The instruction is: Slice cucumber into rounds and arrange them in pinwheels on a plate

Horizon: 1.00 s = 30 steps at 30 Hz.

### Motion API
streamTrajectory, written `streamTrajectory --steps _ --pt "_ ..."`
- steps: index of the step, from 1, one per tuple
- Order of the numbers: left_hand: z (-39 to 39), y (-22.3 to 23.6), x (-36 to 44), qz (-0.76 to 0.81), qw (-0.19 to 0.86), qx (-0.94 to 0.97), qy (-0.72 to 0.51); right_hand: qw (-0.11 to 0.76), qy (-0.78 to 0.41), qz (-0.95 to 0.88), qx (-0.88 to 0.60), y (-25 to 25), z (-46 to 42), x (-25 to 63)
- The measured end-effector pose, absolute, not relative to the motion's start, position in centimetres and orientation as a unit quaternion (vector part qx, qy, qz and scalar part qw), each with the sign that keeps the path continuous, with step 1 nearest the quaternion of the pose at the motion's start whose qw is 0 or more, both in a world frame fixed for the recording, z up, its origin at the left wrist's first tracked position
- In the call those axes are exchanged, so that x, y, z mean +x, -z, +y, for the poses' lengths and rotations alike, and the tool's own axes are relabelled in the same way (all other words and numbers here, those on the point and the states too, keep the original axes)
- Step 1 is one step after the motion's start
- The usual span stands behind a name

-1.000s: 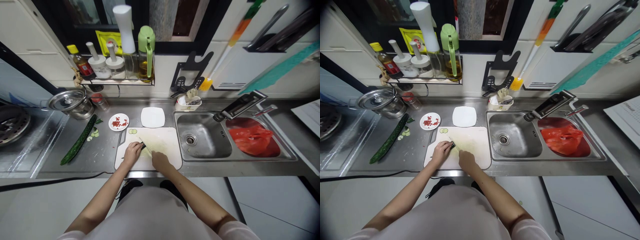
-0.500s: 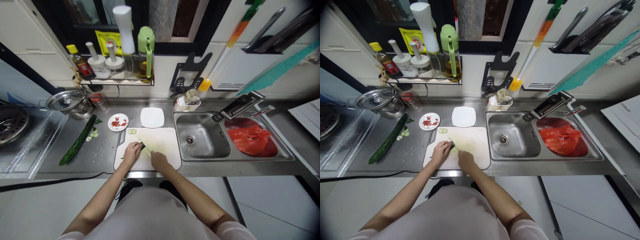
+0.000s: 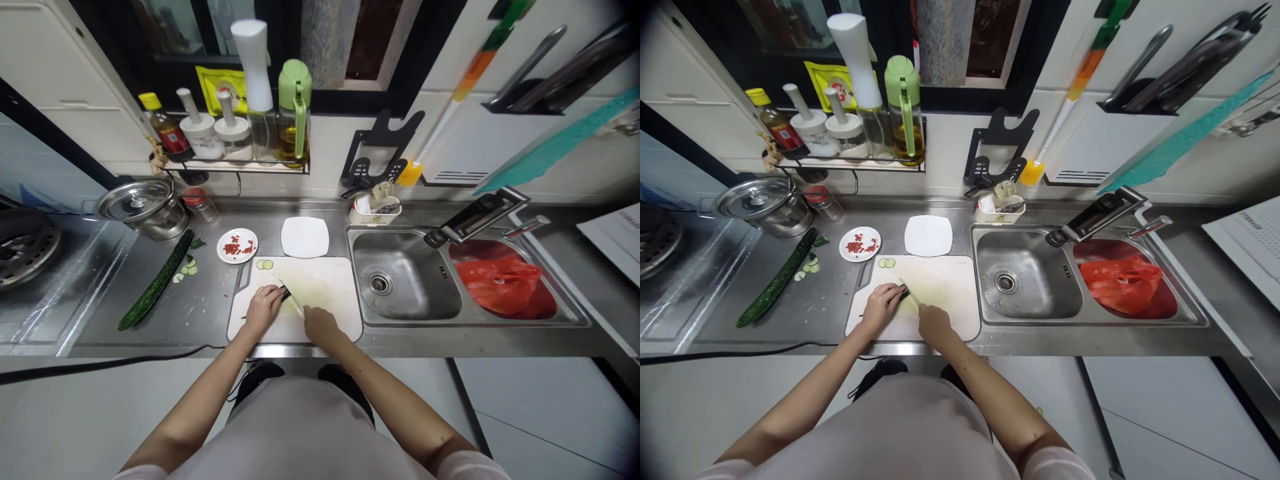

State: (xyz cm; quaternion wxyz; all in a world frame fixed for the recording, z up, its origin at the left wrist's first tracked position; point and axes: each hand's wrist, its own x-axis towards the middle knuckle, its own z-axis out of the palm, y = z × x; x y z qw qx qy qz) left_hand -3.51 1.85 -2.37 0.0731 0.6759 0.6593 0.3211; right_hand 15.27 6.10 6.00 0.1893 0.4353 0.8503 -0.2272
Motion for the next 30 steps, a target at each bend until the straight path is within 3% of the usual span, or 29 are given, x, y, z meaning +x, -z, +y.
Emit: streamTrajectory --steps 30 --pt "2.0 2.4 -3.1 0.674 0.082 0.664 -0.312 0.177 0.219 0.853 0.438 -4.2 7.0 14.1"
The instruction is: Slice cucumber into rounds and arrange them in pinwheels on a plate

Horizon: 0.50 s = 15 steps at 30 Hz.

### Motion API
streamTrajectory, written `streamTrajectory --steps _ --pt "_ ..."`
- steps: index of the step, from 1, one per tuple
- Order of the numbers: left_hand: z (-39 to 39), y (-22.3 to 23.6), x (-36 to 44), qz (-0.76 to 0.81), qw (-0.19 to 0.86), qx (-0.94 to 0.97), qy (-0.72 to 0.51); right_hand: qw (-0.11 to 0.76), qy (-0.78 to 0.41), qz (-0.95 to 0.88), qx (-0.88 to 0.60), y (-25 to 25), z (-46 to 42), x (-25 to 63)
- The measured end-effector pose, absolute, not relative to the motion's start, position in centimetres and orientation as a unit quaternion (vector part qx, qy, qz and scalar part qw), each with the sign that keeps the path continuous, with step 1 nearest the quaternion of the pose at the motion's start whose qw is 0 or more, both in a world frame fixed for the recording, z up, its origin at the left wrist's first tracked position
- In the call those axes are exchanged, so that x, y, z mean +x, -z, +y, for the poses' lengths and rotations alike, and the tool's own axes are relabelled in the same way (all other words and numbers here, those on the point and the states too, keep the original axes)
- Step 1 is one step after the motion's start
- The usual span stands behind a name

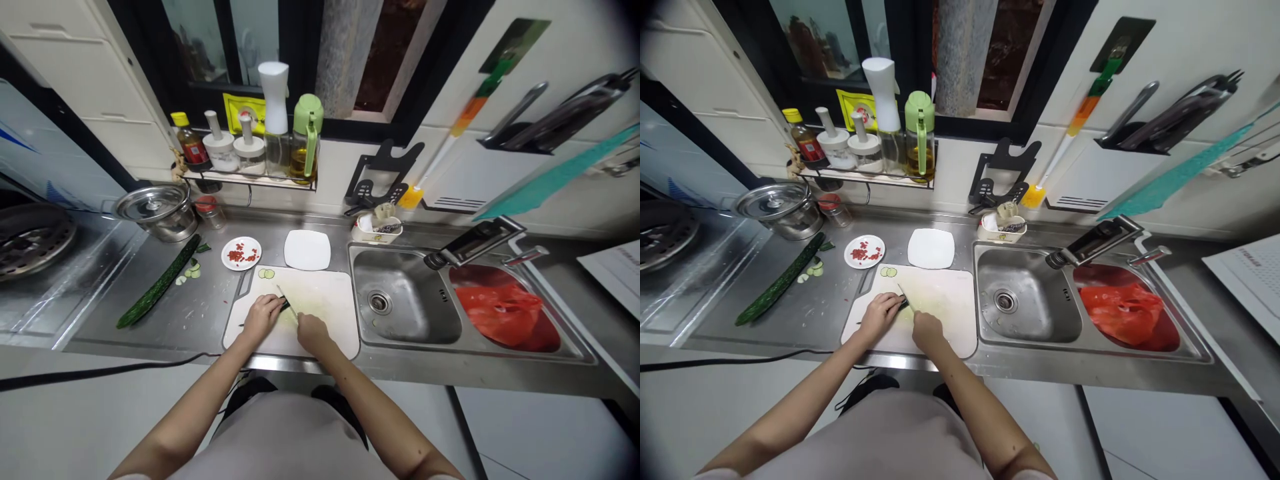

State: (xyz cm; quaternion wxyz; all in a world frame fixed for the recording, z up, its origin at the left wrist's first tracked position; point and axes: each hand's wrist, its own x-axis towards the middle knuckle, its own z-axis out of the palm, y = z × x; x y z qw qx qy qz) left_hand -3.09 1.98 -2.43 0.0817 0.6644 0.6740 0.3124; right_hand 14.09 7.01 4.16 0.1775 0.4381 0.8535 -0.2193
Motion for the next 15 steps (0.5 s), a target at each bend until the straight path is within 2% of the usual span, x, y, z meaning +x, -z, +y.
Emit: streamTrajectory --steps 15 --pt "1.79 1.47 -2.7 0.684 0.087 0.655 -0.308 0.182 0.205 0.847 0.455 -3.58 6.47 13.9"
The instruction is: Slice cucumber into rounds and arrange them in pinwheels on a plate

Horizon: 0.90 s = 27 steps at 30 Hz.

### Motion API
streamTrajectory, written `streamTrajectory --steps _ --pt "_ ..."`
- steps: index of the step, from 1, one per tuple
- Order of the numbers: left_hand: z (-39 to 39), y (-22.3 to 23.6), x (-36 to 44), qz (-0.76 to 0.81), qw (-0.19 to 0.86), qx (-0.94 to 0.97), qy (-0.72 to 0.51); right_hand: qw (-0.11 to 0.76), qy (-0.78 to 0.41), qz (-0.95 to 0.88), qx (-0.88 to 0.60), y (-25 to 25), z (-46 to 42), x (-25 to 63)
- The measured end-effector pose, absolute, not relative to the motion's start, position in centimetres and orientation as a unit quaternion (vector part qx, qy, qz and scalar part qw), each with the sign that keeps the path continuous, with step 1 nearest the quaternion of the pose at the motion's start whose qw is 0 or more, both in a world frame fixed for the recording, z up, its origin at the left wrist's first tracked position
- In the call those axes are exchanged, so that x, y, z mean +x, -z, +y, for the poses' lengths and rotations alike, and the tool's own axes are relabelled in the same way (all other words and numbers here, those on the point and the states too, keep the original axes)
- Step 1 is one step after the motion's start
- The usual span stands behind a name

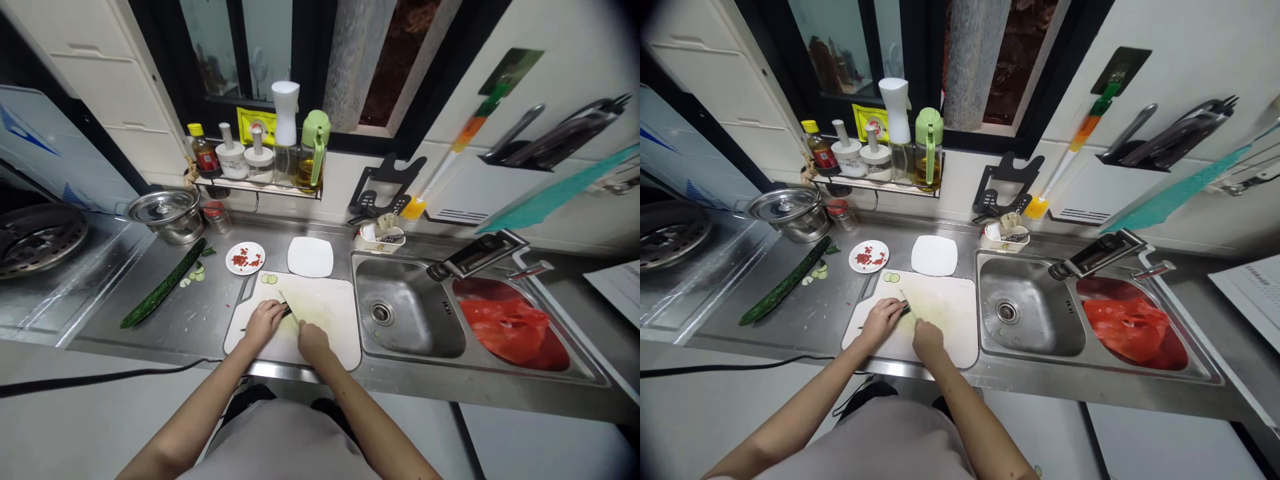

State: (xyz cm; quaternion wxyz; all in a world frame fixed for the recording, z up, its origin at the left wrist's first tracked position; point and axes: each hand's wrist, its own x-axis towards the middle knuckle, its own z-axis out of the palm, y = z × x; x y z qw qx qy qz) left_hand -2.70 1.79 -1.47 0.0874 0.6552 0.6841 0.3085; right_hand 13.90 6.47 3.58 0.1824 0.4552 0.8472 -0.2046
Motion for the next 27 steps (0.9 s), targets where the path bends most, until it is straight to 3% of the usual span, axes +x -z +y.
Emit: streamTrajectory --steps 17,27 --pt "1.9 0.5 -2.0 0.735 0.115 0.612 -0.268 0.181 0.21 0.841 0.465 -5.1 5.9 17.5" --pt "1.6 0.8 -2.1 0.754 0.118 0.558 -0.326 0.102 0.186 0.836 0.505 -5.9 6.1 18.5"
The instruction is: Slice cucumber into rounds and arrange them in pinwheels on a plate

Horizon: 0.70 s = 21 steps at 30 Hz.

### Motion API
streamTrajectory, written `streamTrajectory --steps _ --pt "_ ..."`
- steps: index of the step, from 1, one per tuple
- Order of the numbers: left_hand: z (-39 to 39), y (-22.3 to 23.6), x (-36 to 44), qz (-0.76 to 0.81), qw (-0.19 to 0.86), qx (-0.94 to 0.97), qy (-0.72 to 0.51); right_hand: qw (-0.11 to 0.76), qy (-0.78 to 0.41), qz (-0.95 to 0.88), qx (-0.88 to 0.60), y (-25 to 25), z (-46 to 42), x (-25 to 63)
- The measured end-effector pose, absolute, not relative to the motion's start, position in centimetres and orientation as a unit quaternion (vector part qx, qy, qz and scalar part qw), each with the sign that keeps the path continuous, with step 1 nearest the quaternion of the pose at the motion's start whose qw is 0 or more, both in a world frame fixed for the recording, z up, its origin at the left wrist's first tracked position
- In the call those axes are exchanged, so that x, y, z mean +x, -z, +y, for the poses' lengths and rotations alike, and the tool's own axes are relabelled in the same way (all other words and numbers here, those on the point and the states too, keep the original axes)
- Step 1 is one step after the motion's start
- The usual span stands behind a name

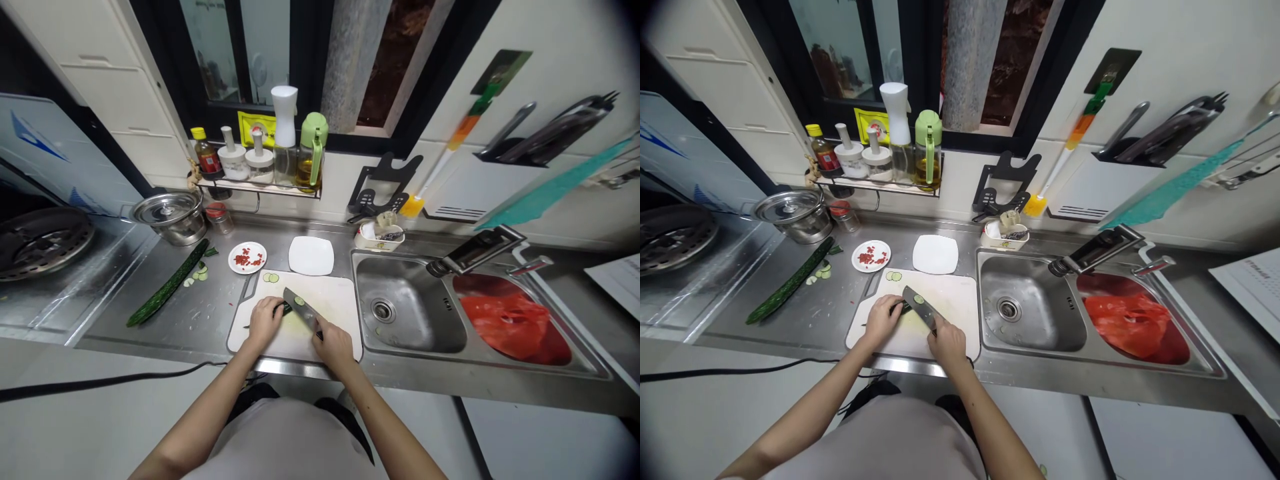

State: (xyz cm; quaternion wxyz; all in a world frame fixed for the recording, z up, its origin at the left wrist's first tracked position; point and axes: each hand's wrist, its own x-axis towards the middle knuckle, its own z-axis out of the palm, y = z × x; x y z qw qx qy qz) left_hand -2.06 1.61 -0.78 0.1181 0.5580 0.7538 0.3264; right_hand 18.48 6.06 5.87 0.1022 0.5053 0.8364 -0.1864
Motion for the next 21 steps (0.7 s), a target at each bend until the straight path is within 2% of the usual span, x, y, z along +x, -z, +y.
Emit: streamTrajectory --steps 7,15,21 --pt "2.1 -0.7 -2.4 0.769 0.098 0.5 -0.386 0.111 0.126 0.854 0.492 -5.6 6.1 18.5" --pt "3.4 -2.9 -1.6 0.754 0.111 0.576 -0.296 0.093 0.089 0.887 0.444 -6.1 5.9 19.4" --pt "4.2 -3.6 -2.2 0.728 0.175 0.614 -0.25 0.094 0.077 0.902 0.414 -6.8 5.8 20.6"
